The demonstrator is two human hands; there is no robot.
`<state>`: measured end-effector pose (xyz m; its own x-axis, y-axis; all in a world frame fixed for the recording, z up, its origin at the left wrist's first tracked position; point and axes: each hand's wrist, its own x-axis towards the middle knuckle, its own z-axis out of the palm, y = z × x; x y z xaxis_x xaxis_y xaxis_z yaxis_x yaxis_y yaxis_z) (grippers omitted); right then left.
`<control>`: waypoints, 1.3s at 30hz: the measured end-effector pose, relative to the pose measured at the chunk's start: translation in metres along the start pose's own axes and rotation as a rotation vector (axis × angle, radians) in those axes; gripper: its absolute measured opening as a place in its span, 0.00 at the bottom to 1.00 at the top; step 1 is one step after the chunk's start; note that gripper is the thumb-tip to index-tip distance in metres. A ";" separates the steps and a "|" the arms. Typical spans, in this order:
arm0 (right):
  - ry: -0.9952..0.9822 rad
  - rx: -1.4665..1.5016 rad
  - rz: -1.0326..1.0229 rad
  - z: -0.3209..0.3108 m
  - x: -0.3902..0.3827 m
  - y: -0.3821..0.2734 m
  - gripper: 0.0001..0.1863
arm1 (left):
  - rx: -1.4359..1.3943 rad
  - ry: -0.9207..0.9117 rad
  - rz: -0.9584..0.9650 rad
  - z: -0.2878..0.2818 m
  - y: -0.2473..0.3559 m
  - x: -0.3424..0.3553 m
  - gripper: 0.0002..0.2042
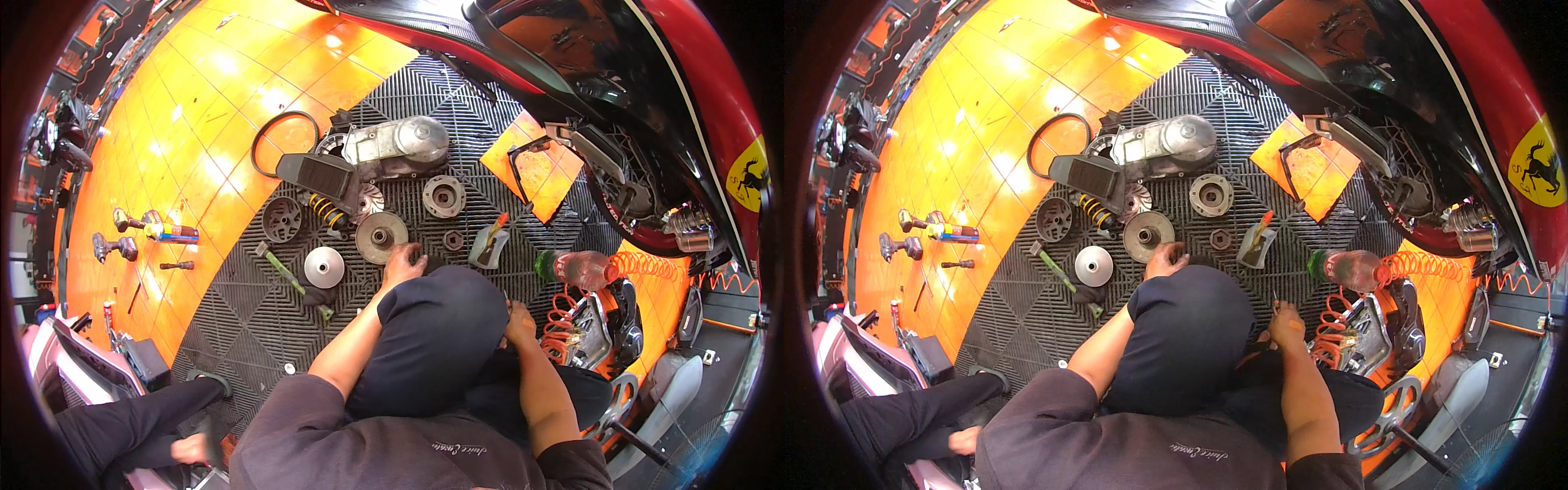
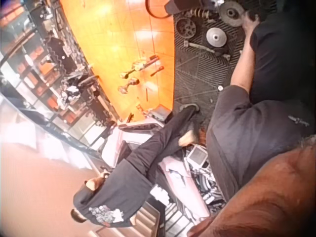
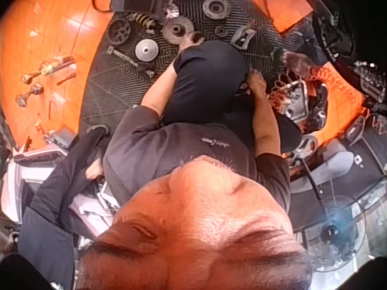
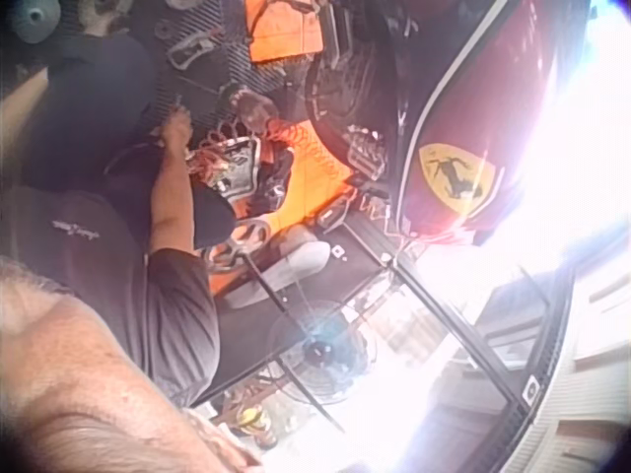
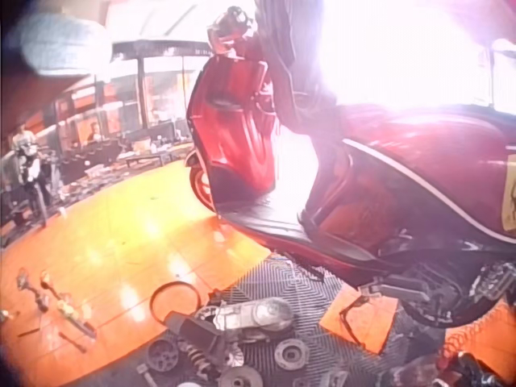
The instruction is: The person cleans and lubricates motorcycle clutch and engine components while sitting on the floor, using a cleaning solution from a bottle, a brush, and a cloth.
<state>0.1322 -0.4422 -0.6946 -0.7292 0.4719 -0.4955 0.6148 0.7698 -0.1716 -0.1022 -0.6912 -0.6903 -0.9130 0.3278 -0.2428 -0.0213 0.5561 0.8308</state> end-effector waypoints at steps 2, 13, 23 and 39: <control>0.036 0.058 0.035 0.000 0.006 0.003 0.18 | -0.003 -0.038 -0.066 0.007 0.004 0.013 0.19; -0.080 0.077 0.037 0.020 0.016 0.014 0.26 | 0.022 -0.022 -0.009 0.006 0.002 0.042 0.20; -0.141 0.118 0.269 -0.014 0.010 -0.015 0.30 | -0.161 0.310 -0.187 -0.047 -0.036 0.046 0.13; -0.203 0.130 0.289 0.022 0.027 0.009 0.32 | 0.179 0.149 -0.423 -0.054 -0.070 0.079 0.23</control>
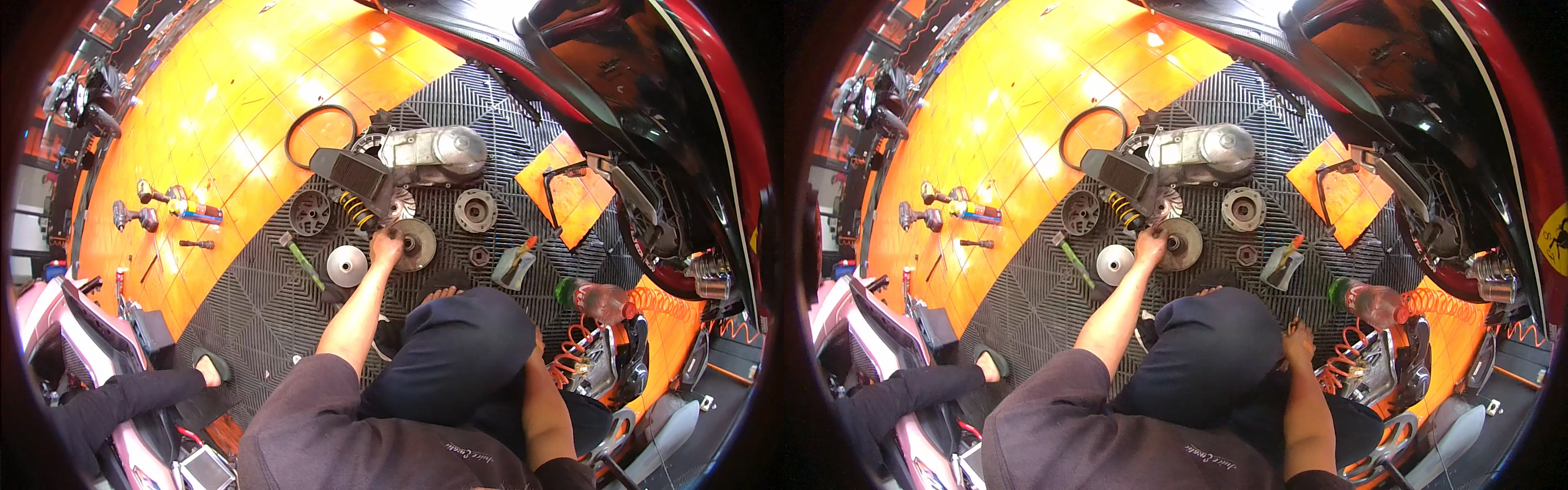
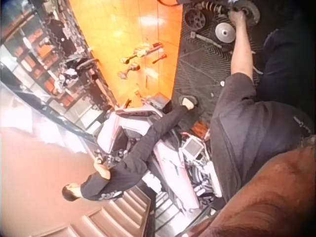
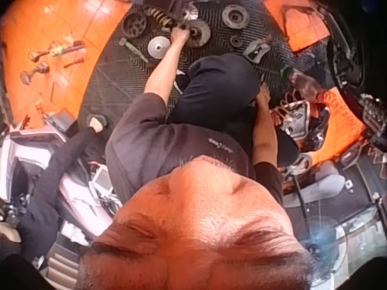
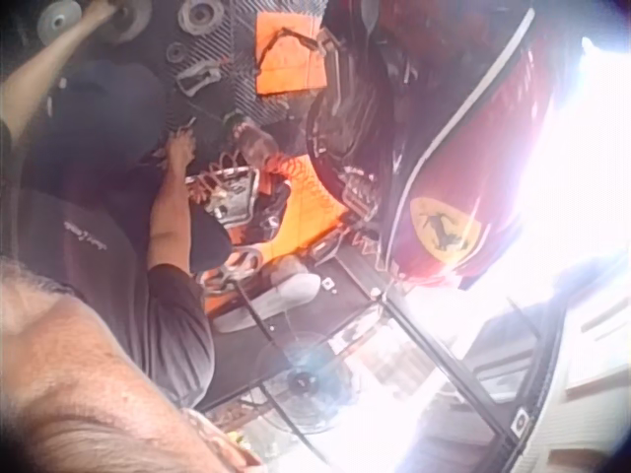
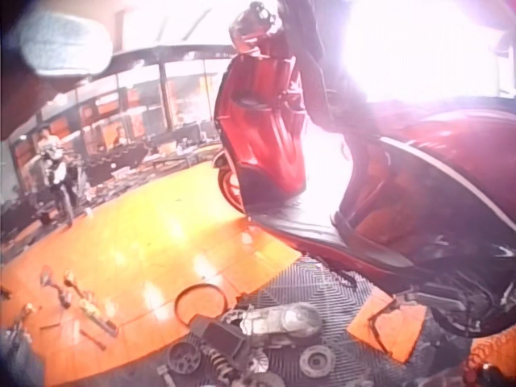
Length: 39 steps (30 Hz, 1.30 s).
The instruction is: The person cleans and lubricates motorcycle clutch and engine components while sitting on the floor, using a cleaning solution from a bottle, a brush, and a cloth.
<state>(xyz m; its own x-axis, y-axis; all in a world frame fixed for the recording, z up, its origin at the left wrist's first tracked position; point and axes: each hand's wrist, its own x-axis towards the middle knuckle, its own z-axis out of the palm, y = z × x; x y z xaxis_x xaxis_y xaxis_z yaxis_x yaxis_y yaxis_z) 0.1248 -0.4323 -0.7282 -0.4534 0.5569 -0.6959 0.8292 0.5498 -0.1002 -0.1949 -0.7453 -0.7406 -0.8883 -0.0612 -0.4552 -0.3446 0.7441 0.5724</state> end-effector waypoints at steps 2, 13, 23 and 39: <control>0.016 -0.023 -0.056 0.013 0.011 0.013 0.31 | -0.017 0.008 0.004 -0.005 -0.003 0.002 0.24; 0.156 -0.021 -0.192 0.036 0.026 0.026 0.21 | -1.164 -0.033 -0.346 -0.015 -0.006 0.040 0.19; 0.304 -0.111 -0.445 0.094 0.076 0.093 0.20 | -1.510 0.167 -0.194 -0.109 -0.010 0.037 0.08; 0.182 -0.069 -0.108 0.054 0.043 0.034 0.18 | 0.293 0.110 0.812 -0.069 -0.001 0.015 0.16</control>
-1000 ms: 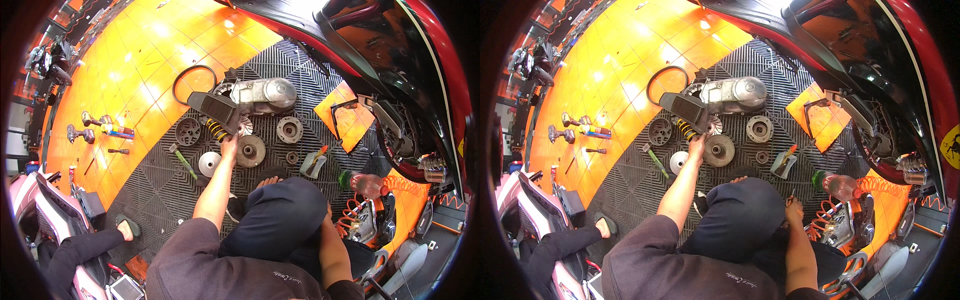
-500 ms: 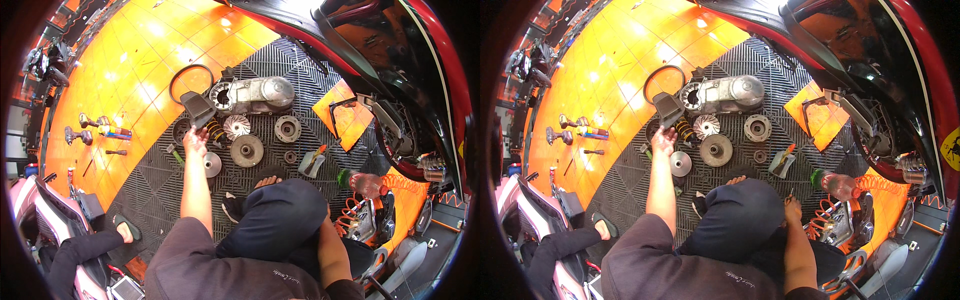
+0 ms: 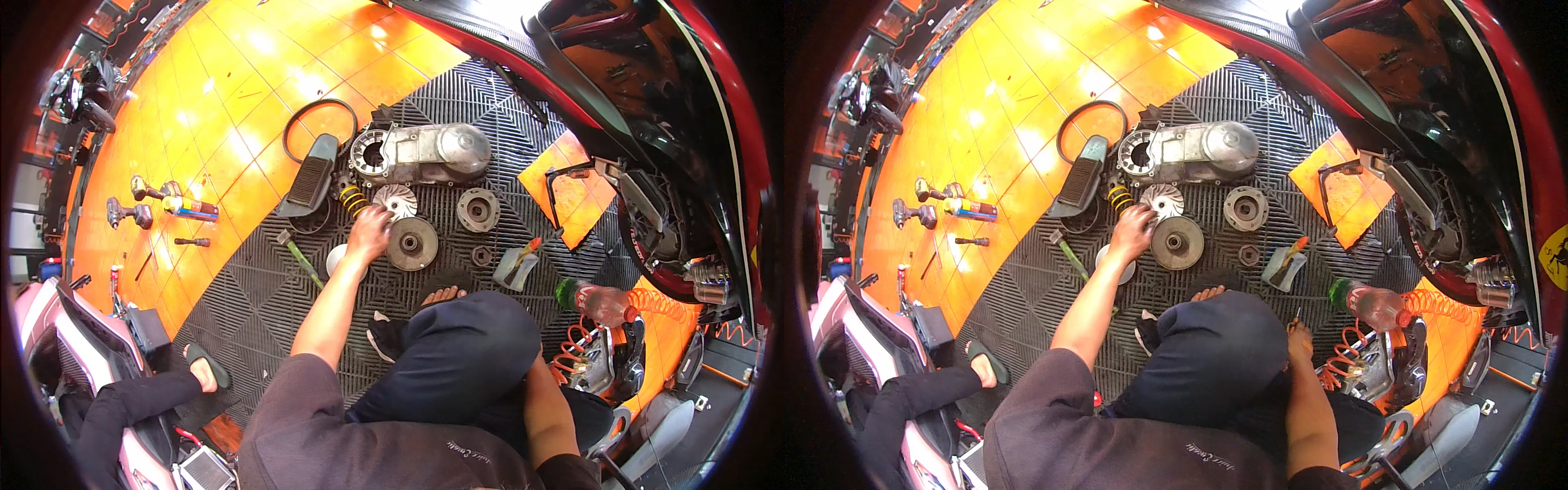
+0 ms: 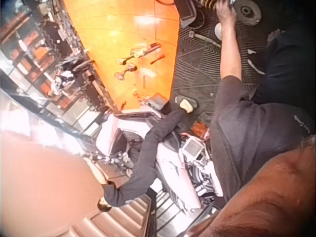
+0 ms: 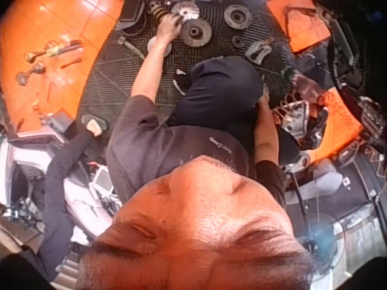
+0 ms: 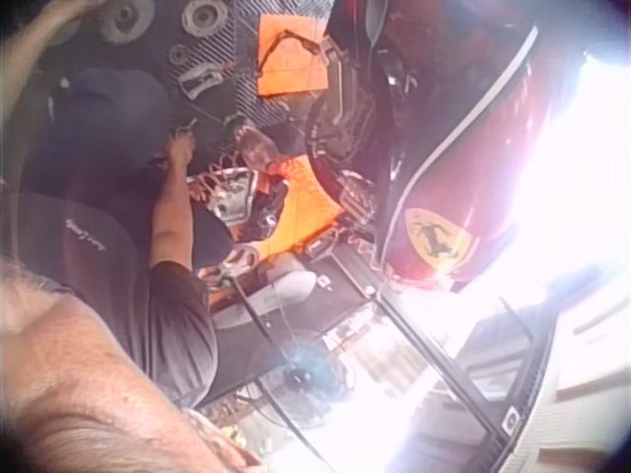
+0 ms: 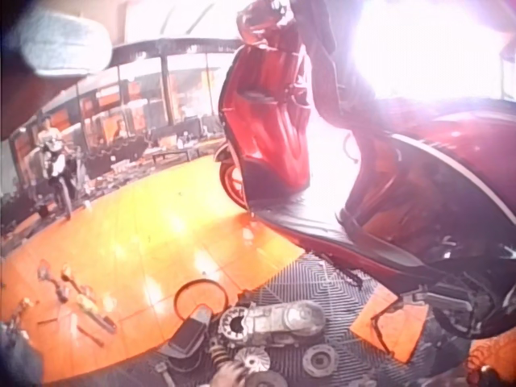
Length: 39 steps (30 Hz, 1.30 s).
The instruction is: The person cleans and lubricates motorcycle clutch and engine components while sitting on the floor, using a cleaning solution from a bottle, a brush, and a cloth.
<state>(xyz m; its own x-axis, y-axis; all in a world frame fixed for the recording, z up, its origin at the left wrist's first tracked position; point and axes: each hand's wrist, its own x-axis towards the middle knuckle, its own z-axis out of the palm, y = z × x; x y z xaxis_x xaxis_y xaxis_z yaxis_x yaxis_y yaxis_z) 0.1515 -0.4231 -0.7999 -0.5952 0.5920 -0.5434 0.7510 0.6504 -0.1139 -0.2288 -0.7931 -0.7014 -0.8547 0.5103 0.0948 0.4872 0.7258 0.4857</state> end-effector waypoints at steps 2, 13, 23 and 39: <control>0.011 -0.024 -0.065 0.000 -0.002 0.012 0.20 | 0.062 0.064 0.009 0.027 -0.001 0.033 0.21; 0.152 0.364 0.198 -0.108 -0.007 -0.083 0.41 | 0.390 -0.335 -0.541 0.031 0.003 0.092 0.27; 0.213 0.513 0.073 -0.184 0.050 -0.187 0.27 | 0.405 -0.447 -0.665 0.044 -0.021 0.099 0.31; 0.486 0.960 0.033 -0.177 -0.019 -0.132 0.15 | -0.356 -0.337 -0.428 -0.088 0.087 0.131 0.37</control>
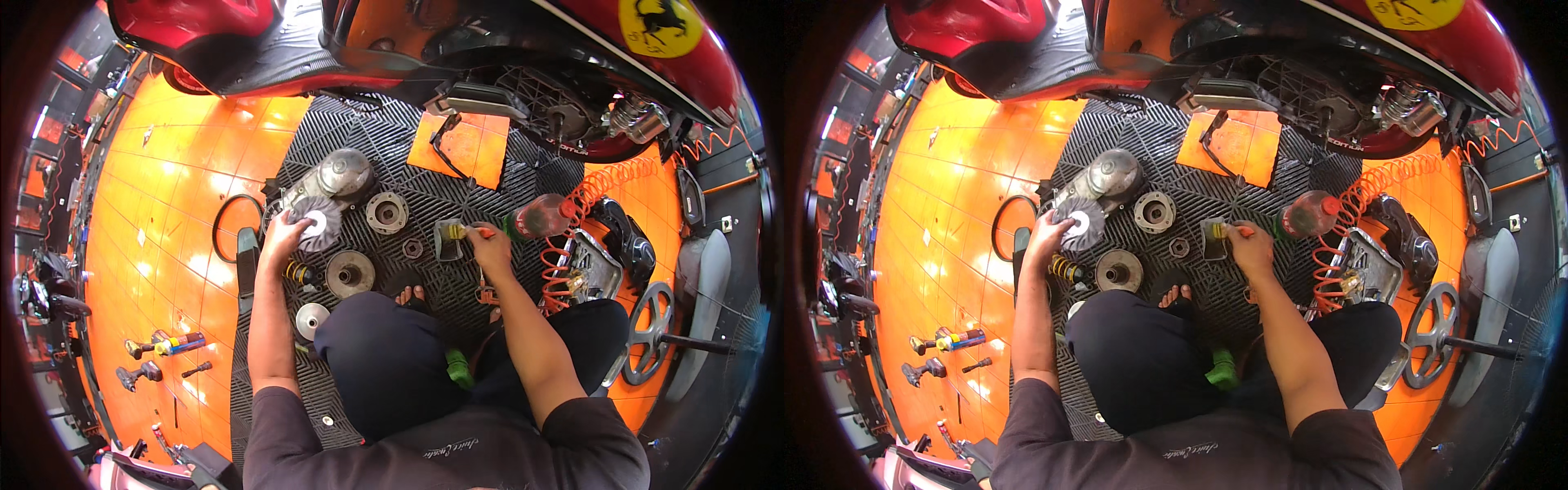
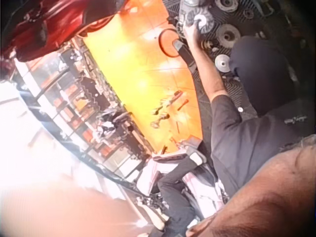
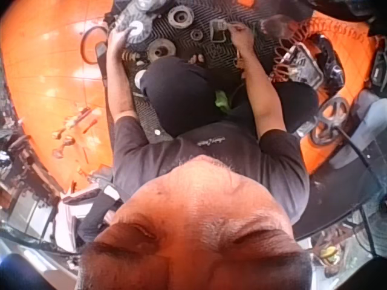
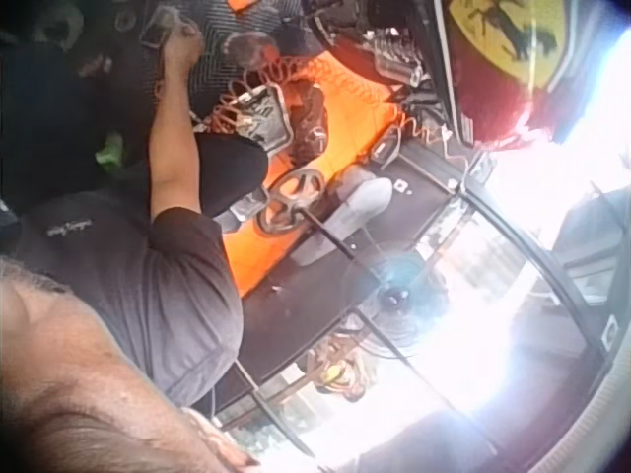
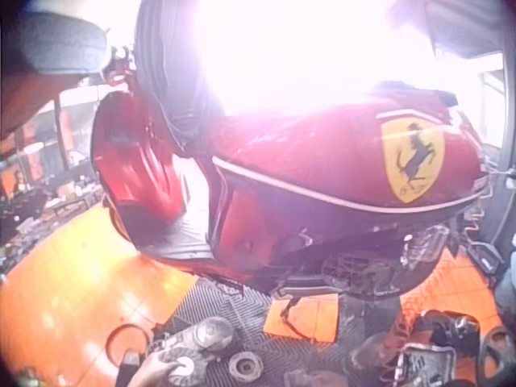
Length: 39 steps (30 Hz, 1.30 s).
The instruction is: The person cleans and lubricates motorcycle clutch and engine components while sitting on the floor, using a cleaning solution from a bottle, a brush, and a cloth.
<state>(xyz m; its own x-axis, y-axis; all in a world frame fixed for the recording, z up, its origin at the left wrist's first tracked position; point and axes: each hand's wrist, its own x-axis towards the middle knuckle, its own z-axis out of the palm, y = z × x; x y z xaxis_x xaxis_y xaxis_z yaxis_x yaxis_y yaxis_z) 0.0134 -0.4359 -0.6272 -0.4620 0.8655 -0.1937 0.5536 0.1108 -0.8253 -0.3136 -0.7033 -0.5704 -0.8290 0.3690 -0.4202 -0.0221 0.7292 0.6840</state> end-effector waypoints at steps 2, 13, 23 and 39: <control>0.007 0.154 0.114 -0.018 0.002 -0.001 0.14 | -0.121 -0.202 0.198 -0.001 0.055 -0.025 0.37; 0.139 0.710 0.100 -0.086 -0.052 -0.078 0.09 | 0.091 -0.088 0.333 0.138 0.165 -0.078 0.26; 0.163 0.453 -0.277 -0.099 -0.005 -0.076 0.12 | -1.069 -0.380 0.090 0.210 0.137 -0.125 0.31; 0.091 0.622 -0.282 -0.089 -0.003 -0.073 0.11 | -0.994 -0.353 0.119 0.228 0.126 -0.114 0.37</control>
<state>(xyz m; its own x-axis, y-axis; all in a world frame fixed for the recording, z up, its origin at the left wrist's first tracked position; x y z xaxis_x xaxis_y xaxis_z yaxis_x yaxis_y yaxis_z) 0.0364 -0.4029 -0.5192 -0.4552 0.8852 0.0961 -0.0921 0.0605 -0.9939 -0.0940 -0.5217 -0.5720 -0.6505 0.6695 -0.3586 -0.5303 -0.0624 0.8455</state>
